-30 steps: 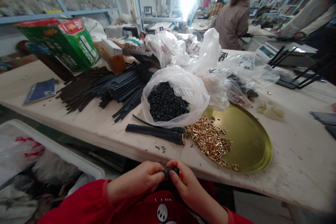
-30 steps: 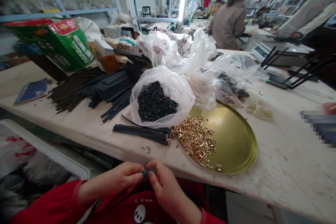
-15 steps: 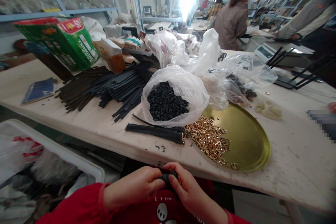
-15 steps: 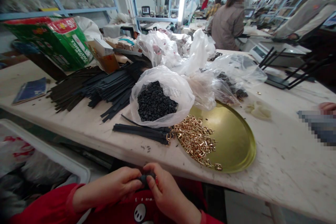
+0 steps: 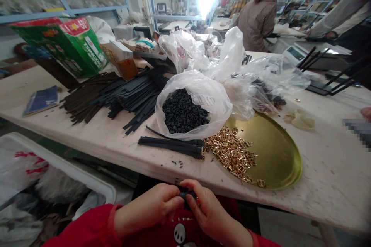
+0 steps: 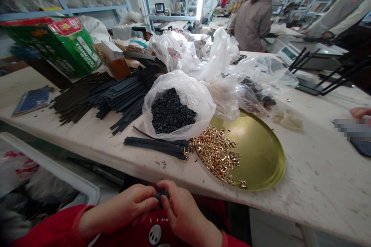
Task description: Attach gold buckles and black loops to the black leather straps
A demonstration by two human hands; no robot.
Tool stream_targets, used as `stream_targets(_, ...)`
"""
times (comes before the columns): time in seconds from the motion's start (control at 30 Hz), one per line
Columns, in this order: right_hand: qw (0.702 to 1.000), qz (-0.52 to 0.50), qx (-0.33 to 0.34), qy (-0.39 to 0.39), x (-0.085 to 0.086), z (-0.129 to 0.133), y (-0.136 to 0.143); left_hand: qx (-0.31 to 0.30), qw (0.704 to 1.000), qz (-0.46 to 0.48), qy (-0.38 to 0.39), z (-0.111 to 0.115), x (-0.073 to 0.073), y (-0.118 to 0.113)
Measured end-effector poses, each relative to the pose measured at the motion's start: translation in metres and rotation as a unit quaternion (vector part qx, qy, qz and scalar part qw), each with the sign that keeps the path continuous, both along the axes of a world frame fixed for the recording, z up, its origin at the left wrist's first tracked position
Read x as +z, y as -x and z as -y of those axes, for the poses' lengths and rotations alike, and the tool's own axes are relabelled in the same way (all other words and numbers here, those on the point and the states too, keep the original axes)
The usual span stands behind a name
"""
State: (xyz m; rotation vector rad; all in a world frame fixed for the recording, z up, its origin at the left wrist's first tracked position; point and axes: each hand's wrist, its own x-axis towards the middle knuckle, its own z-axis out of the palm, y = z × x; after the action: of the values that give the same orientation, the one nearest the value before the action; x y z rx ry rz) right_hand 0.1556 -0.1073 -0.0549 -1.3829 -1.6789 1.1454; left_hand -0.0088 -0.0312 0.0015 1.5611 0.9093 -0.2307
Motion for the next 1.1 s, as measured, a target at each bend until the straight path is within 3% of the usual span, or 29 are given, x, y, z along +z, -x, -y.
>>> stream_targets(0.13,1.0,-0.025,0.006,0.008,0.0,0.003,-0.001,0.009,1.0,-0.009,-0.014,0.005,-0.007,-0.003)
stream_targets(0.23,0.999,-0.043,-0.005,0.02,0.0,0.004,-0.002,-0.042,0.994,-0.021,-0.103,0.004,-0.009,-0.003)
stream_targets(0.33,0.999,0.029,-0.013,0.015,0.0,0.001,-0.004,-0.1,0.969,-0.072,-0.214,0.0,-0.007,-0.002)
stream_targets(0.5,0.988,0.153,-0.013,-0.01,-0.005,0.002,-0.002,-0.129,0.95,-0.13,-0.252,0.006,-0.007,-0.003)
stream_targets(0.77,0.97,0.21,-0.017,-0.118,-0.022,0.021,0.013,-0.109,0.956,-0.15,-0.226,0.027,-0.015,-0.01)
stream_targets(0.9,0.976,0.189,-0.041,-0.1,-0.022,0.023,0.014,-0.099,0.96,-0.135,-0.224,0.028,-0.014,-0.004)
stream_targets(0.97,0.989,0.132,-0.046,-0.056,-0.02,0.024,0.01,-0.074,0.977,-0.083,-0.179,0.026,-0.008,0.002)
stream_targets(1.1,0.999,0.004,-0.047,0.024,-0.016,0.026,0.004,-0.007,1.0,0.016,-0.01,0.02,0.001,0.012)
